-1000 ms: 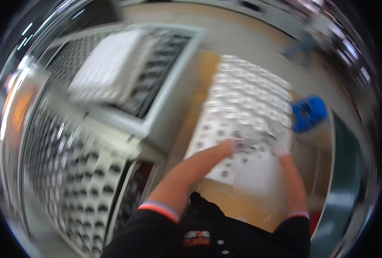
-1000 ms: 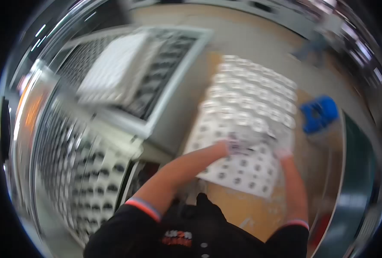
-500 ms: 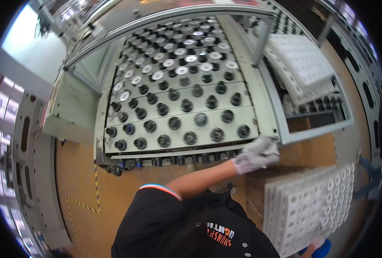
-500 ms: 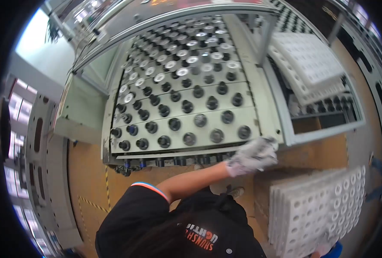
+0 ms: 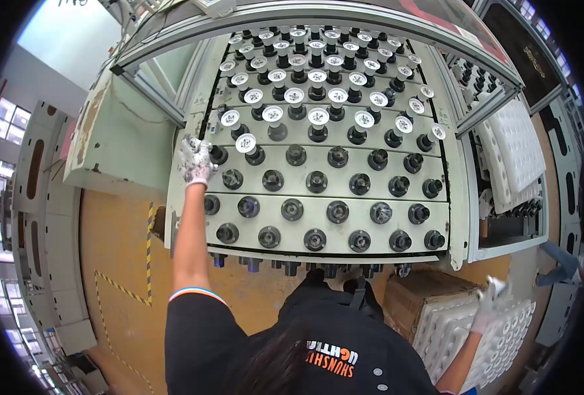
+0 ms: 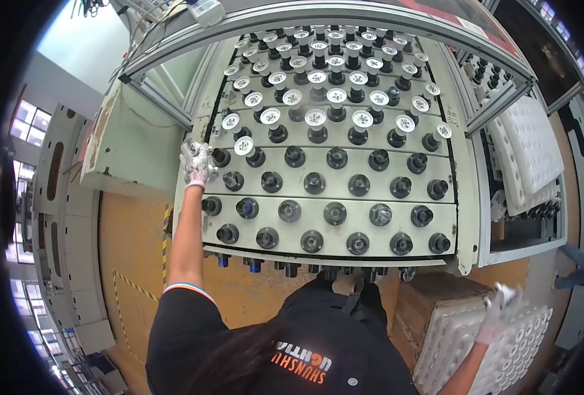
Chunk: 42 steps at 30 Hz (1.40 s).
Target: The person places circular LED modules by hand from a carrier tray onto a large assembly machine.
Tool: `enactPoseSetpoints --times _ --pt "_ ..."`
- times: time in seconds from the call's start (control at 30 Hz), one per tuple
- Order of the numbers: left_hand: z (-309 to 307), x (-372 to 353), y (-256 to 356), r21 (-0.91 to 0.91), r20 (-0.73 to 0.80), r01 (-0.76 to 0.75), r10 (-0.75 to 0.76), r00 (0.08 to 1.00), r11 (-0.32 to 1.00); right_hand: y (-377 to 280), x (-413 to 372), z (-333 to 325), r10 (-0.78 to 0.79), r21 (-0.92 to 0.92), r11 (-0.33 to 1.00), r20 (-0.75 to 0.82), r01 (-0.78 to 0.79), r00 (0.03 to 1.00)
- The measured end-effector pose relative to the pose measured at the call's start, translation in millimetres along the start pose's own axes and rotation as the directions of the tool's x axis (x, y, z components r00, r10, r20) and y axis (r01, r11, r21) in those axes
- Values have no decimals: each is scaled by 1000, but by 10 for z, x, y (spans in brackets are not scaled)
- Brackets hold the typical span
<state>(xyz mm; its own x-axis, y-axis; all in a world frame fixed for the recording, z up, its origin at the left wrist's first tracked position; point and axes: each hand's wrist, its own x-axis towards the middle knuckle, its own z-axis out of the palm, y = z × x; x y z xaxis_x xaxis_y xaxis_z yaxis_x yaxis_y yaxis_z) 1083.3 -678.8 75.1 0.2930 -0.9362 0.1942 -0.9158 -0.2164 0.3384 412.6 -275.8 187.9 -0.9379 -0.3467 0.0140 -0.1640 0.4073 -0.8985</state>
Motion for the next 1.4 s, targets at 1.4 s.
enactPoseSetpoints --times 1.4 --pt "795 -430 2266 48 13 -479 479 878 876 -1139 165 3486 -687 31 584 551 811 474"
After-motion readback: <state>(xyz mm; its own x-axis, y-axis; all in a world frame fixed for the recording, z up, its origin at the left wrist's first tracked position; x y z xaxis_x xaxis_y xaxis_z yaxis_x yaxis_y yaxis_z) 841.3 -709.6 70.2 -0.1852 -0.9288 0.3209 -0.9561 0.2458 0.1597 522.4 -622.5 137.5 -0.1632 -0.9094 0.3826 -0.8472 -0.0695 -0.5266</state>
